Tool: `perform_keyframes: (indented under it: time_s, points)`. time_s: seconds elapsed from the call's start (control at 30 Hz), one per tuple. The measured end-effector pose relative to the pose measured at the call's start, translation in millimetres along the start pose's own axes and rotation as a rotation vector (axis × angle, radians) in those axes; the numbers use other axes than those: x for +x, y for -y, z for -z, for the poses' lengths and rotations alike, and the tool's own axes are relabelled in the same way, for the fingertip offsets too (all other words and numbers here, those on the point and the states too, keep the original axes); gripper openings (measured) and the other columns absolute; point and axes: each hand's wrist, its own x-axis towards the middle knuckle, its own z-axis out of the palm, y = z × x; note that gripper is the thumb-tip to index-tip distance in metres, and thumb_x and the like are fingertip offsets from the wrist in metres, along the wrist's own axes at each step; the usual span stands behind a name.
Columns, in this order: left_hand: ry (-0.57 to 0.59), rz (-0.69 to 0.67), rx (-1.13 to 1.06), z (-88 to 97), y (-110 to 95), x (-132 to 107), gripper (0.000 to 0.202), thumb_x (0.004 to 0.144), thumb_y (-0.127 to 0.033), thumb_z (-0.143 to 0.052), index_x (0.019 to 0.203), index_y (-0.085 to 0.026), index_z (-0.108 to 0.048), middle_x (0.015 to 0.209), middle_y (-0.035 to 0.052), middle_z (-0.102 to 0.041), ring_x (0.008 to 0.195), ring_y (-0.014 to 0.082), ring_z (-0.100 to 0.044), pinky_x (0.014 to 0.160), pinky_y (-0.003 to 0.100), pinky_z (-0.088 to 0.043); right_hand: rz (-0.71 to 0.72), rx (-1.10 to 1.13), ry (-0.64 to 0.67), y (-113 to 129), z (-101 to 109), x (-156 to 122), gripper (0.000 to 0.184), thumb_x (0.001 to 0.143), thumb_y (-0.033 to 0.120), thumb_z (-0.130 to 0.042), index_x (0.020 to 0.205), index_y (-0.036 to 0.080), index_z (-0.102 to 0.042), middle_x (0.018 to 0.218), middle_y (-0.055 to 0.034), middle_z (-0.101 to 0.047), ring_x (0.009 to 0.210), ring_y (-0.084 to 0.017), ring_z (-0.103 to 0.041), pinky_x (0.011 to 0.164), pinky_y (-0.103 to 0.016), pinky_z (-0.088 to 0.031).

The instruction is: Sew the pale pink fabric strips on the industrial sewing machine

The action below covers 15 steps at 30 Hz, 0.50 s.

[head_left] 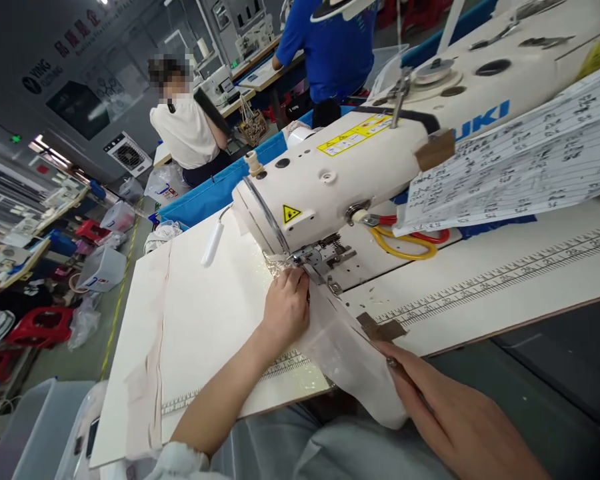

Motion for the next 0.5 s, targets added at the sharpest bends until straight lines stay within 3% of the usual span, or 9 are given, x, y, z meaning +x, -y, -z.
perform_keyframes:
  time_s: [0.17,0.5]
  points:
    - [-0.017,0.007,0.004,0.5,-2.6,-8.2,0.043,0.088,-0.008,-0.041,0.127,-0.008,-0.057,0.129,0.0165,-0.061,0.121,0.0285,-0.055,0.096,0.043,-0.054,0.048,0.007,0.014,-0.1,2.1,0.8,0.039,0.101,0.023,-0.039,0.138,0.025,-0.05,0.111,-0.0041,-0.074,0.086,-0.019,-0.075,0.066,-0.024,-0.06]
    - [-0.009,0.024,-0.025,1.1,-0.3,-10.2,0.043,0.089,-0.01,-0.042,0.128,-0.007,-0.06,0.132,0.0147,-0.062,0.125,0.0273,-0.054,0.102,0.042,-0.05,0.112,-0.07,0.044,1.3,5.2,7.0,0.035,0.101,0.022,-0.039,0.133,0.021,-0.053,0.111,-0.006,-0.074,0.087,-0.019,-0.074,0.068,-0.025,-0.059]
